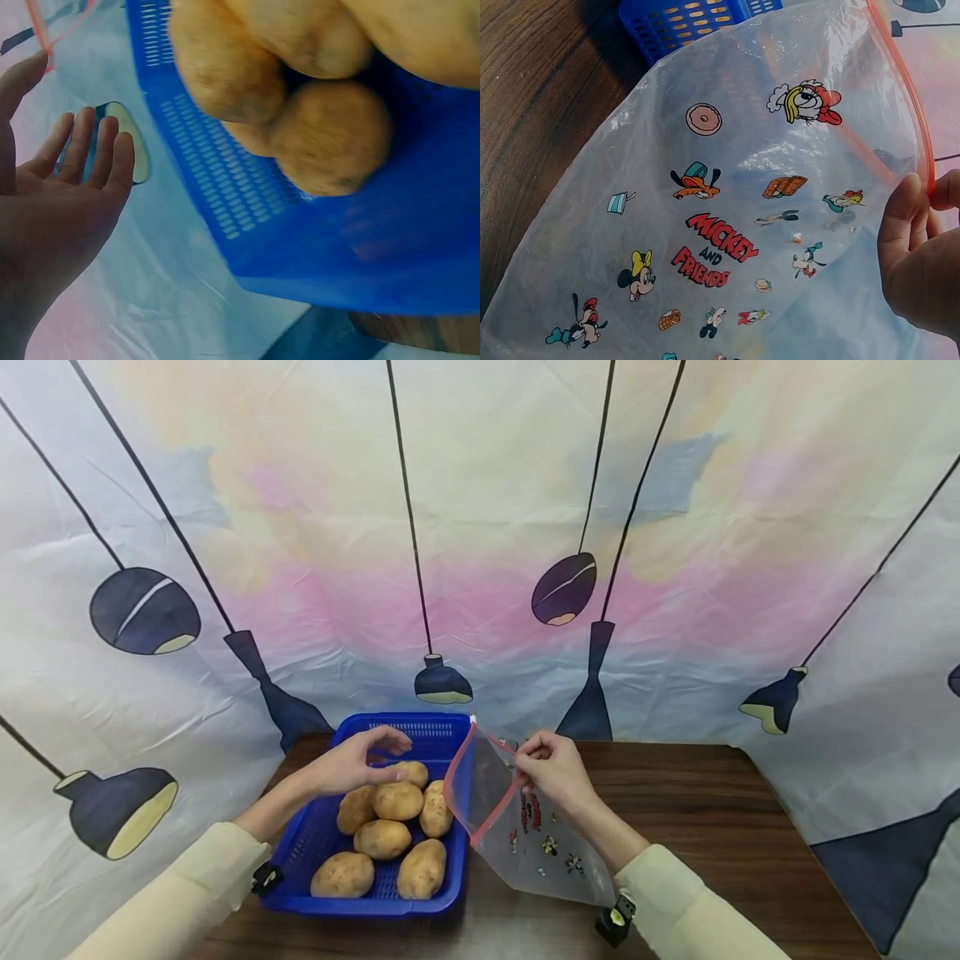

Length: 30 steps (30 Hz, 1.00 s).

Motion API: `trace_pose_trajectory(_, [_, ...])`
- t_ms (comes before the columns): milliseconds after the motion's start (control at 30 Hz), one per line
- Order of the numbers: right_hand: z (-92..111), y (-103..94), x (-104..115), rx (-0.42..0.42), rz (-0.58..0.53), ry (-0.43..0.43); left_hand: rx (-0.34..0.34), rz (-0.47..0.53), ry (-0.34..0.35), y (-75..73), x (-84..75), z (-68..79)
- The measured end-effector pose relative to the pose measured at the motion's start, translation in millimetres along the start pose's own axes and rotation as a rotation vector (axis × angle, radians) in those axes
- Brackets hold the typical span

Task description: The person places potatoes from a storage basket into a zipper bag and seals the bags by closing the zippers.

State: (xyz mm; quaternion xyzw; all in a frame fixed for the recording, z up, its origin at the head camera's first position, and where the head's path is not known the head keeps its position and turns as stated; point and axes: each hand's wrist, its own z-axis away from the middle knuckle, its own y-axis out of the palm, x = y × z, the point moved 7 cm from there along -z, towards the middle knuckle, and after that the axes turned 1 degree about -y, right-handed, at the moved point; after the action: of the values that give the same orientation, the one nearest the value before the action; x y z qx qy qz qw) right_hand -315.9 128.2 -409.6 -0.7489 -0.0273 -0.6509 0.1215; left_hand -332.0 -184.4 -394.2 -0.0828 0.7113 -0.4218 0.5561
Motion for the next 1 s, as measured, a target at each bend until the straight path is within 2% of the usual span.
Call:
trace_pose_trajectory(233, [-0.7, 1.6, -1.9, -0.005, -0.015, 0.005, 0.009, 0.002, -0.065, 3.9, 26.4, 11.4])
trace_pose_trajectory(400, [-0.7, 2.6, -2.7, -0.004, -0.019, 0.014, 0.040, 0.011, -0.080, 14.0, 40.7, 15.4])
trace_pose_trajectory(700, [0.5, 2.5, -3.6, -0.010, -0.030, 0.028, 0.090, -0.068, -0.091, 25.7, 41.3, 14.9])
trace_pose_trajectory(1000, [-0.3, 3.4, -4.0, -0.006, -0.017, 0.017, 0.077, -0.061, -0.138, 27.3, 48.1, 14.6])
